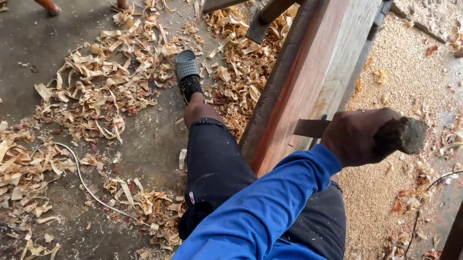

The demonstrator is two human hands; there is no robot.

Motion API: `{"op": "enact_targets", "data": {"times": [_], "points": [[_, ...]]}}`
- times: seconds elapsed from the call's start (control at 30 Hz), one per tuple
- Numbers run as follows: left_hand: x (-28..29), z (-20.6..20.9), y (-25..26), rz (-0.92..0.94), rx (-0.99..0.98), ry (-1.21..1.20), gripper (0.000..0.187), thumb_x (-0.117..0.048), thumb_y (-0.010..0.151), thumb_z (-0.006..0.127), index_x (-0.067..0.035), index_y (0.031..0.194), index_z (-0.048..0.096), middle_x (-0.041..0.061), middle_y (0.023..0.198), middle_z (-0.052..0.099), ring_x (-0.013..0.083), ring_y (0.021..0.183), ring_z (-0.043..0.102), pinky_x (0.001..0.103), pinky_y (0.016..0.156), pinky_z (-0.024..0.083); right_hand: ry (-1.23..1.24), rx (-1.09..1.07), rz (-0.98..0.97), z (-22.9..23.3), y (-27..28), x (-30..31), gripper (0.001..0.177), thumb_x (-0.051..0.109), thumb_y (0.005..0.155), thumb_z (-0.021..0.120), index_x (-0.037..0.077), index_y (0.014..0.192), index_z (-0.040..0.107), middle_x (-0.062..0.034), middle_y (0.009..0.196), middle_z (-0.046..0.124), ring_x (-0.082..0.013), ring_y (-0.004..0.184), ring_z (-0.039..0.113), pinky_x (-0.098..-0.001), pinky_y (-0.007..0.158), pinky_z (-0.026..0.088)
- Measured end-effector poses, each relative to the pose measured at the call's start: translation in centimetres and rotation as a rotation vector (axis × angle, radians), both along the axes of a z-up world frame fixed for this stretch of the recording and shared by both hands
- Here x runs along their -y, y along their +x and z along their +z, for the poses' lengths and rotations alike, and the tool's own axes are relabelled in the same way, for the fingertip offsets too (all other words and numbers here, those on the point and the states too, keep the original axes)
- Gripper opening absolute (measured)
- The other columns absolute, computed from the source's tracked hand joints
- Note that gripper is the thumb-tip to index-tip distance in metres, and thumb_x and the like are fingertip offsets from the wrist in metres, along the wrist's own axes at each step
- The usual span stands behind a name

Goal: Using a hammer and chisel to carve a mortise into a wooden plank.

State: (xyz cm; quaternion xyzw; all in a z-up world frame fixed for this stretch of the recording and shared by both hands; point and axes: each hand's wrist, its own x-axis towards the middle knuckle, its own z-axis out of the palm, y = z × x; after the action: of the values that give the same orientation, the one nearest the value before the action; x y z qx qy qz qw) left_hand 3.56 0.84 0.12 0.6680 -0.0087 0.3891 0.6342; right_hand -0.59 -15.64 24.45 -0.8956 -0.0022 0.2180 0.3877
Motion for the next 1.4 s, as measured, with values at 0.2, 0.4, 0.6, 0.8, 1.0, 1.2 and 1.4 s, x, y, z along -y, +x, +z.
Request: {"op": "enact_targets", "data": {"times": [0.2,0.4,0.6,0.8,1.0,1.2,1.4], "points": [[0.3,-0.4,-0.7,-0.002,-0.046,0.051,0.03,-0.04,0.095,0.07,-0.018,0.114,0.061,0.007,0.096,0.072,0.0278,0.085,0.074,0.038,0.073,0.06,-0.082,0.052,0.031,-4.6,0.3,-3.5,0.023,0.027,0.107,0.052,0.005,0.11,0.055,-0.0149,0.067,0.06,-0.0223,0.049,0.056,-0.0373,0.044,0.042],[-0.3,-3.2,3.0,0.079,-0.107,0.112,0.031,-0.04,0.098,0.069,-0.02,0.122,0.064,0.011,0.104,0.075,0.0292,0.089,0.074,0.038,0.078,0.061,0.498,0.058,-0.153,-15.7,-1.7,2.8,0.015,0.025,0.108,0.049,0.01,0.11,0.049,-0.0044,0.067,0.056,-0.0136,0.045,0.053,-0.0277,0.037,0.038],[-6.7,2.7,3.9,-0.136,-0.127,-0.257,0.048,-0.024,0.089,0.08,-0.009,0.13,0.061,0.008,0.113,0.073,0.0176,0.105,0.07,0.033,0.093,0.06,0.221,0.275,-0.16,-28.3,-5.8,-2.4,0.059,0.032,0.077,0.086,0.001,0.114,0.053,-0.0117,0.094,0.073,-0.0234,0.081,0.071,-0.0352,0.069,0.057],[-11.6,3.8,-4.0,-0.098,-0.061,-0.17,0.036,-0.015,0.095,0.077,-0.007,0.124,0.059,0.001,0.109,0.066,0.0118,0.1,0.065,0.029,0.088,0.057,-0.174,0.072,-0.073,-35.3,-4.7,-1.3,0.077,0.054,0.069,0.086,-0.003,0.113,0.058,-0.0274,0.103,0.073,-0.0404,0.096,0.074,-0.0465,0.083,0.058],[-13.2,-2.5,-9.1,0.201,-0.147,-0.196,0.028,-0.025,0.095,0.079,-0.004,0.107,0.065,0.011,0.083,0.067,0.0189,0.074,0.063,0.037,0.068,0.051,-0.221,0.031,0.032,-39.7,-2.4,-2.1,0.071,0.043,0.069,0.091,-0.005,0.111,0.06,-0.0271,0.104,0.072,-0.0375,0.096,0.072,-0.0445,0.082,0.058],[-12.5,0.9,-12.5,-0.058,0.095,-0.551,0.037,-0.036,0.106,0.067,-0.005,0.123,0.056,0.006,0.103,0.06,0.0184,0.097,0.061,0.037,0.091,0.052,0.142,-0.067,-0.294,-40.6,0.5,2.0,0.072,0.035,0.068,0.085,-0.004,0.119,0.053,-0.0248,0.103,0.073,-0.0345,0.088,0.073,-0.0469,0.074,0.061],[-10.9,3.3,-11.4,-0.038,-0.192,-0.47,0.035,-0.036,0.1,0.066,-0.006,0.116,0.056,0.011,0.091,0.068,0.0205,0.079,0.063,0.034,0.074,0.052,-0.312,0.088,-0.208,-41.6,4.2,4.7,0.075,0.036,0.07,0.095,-0.005,0.121,0.057,-0.0238,0.1,0.069,-0.0325,0.086,0.067,-0.0434,0.08,0.057]]}}
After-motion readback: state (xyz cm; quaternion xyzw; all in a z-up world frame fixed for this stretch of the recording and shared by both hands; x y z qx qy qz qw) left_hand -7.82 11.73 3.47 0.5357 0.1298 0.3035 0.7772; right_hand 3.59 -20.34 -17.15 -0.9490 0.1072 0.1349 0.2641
